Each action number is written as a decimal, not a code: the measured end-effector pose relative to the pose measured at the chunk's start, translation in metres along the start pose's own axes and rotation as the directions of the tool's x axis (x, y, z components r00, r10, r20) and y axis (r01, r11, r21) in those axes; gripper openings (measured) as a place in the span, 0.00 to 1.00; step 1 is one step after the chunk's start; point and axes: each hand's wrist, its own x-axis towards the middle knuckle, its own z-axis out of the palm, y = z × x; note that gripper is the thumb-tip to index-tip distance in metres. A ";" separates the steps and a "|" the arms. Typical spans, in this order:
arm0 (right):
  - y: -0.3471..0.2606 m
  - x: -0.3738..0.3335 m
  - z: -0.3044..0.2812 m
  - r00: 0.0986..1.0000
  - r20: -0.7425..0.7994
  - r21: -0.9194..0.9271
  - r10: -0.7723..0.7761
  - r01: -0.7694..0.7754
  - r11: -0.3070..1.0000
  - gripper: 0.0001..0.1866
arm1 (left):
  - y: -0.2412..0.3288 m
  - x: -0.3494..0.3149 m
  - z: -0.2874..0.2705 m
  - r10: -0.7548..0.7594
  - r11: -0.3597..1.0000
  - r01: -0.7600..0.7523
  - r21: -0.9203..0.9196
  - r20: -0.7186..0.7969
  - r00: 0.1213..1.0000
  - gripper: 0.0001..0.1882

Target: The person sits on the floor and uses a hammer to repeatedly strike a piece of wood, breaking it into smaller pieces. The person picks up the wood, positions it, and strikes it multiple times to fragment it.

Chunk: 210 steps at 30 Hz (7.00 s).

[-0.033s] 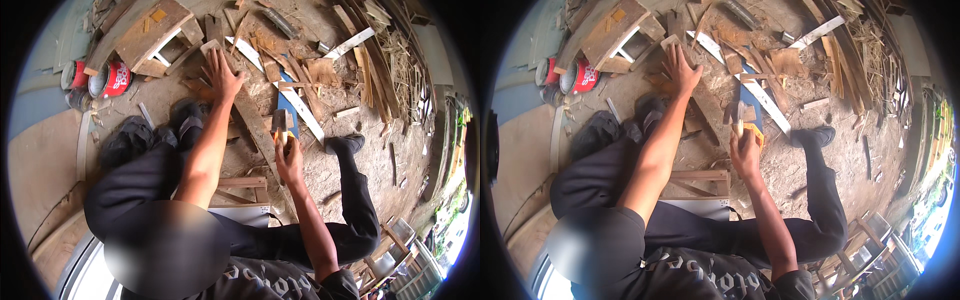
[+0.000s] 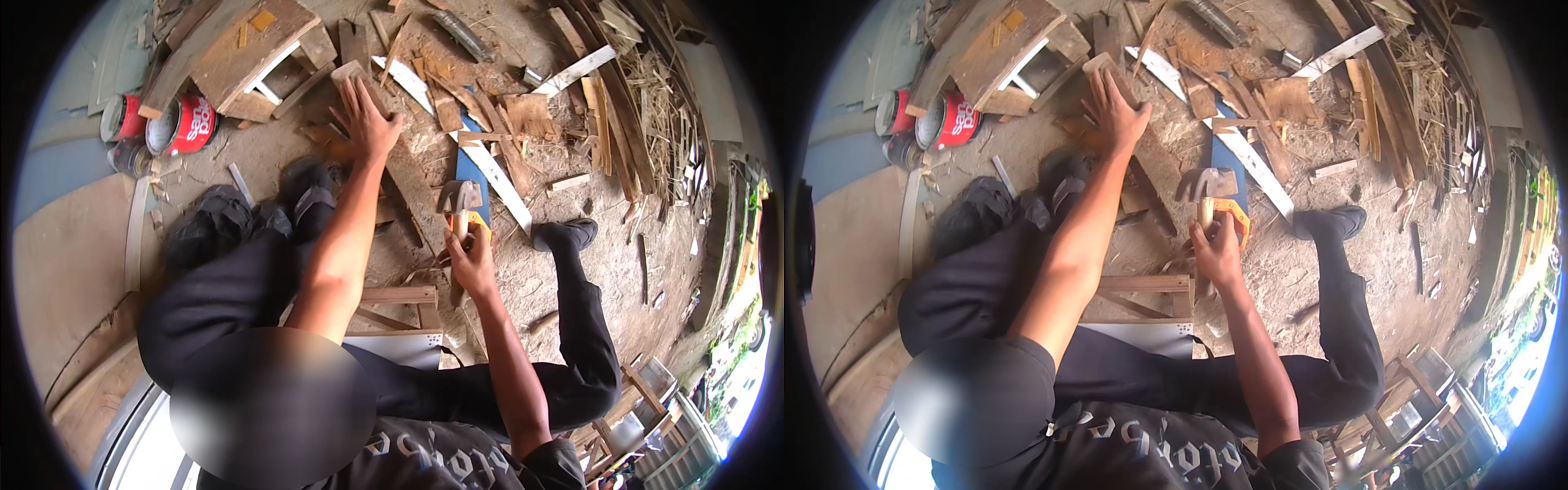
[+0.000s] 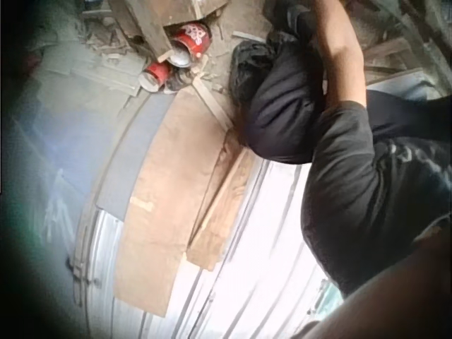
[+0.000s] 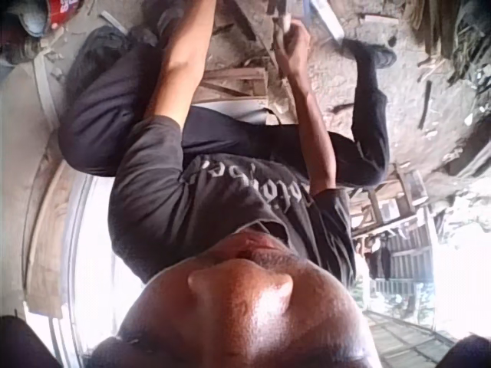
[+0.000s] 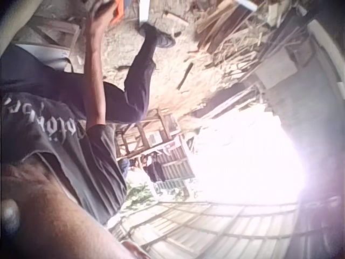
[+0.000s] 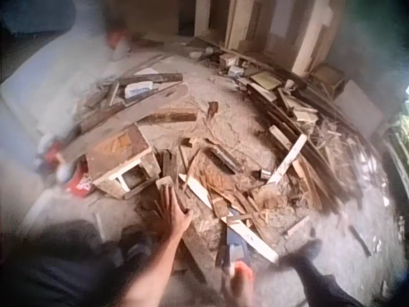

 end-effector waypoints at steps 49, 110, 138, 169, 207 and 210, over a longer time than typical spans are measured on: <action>0.016 0.078 0.052 0.873 0.213 -0.571 -0.438 0.475 0.669 0.12 | -0.020 -0.003 0.037 -0.265 0.943 0.242 -0.229 -0.076 0.961 0.67; 0.096 -0.046 -0.063 0.996 0.080 -0.831 0.032 0.049 0.555 0.13 | -0.026 0.006 0.040 -0.242 0.942 0.187 -0.278 -0.178 0.954 0.50; 0.089 -0.032 -0.034 0.999 0.019 -0.765 0.047 -0.015 0.644 0.18 | -0.018 0.002 0.022 -0.393 0.872 0.319 -0.371 -0.141 0.909 0.28; -0.047 0.102 0.097 0.965 0.049 -0.646 -0.257 0.227 0.729 0.26 | -0.034 0.004 0.033 -0.399 0.611 0.187 -0.769 -0.095 0.912 0.25; 0.110 -0.040 -0.030 0.996 -0.080 -0.732 0.039 -0.085 0.676 0.14 | -0.046 0.060 0.039 -0.456 0.831 0.368 -0.417 -0.133 0.880 0.31; 0.128 -0.065 -0.058 0.992 -0.057 -0.766 0.112 -0.115 0.632 0.15 | -0.051 0.062 0.043 -0.440 0.828 0.344 -0.443 -0.133 0.888 0.31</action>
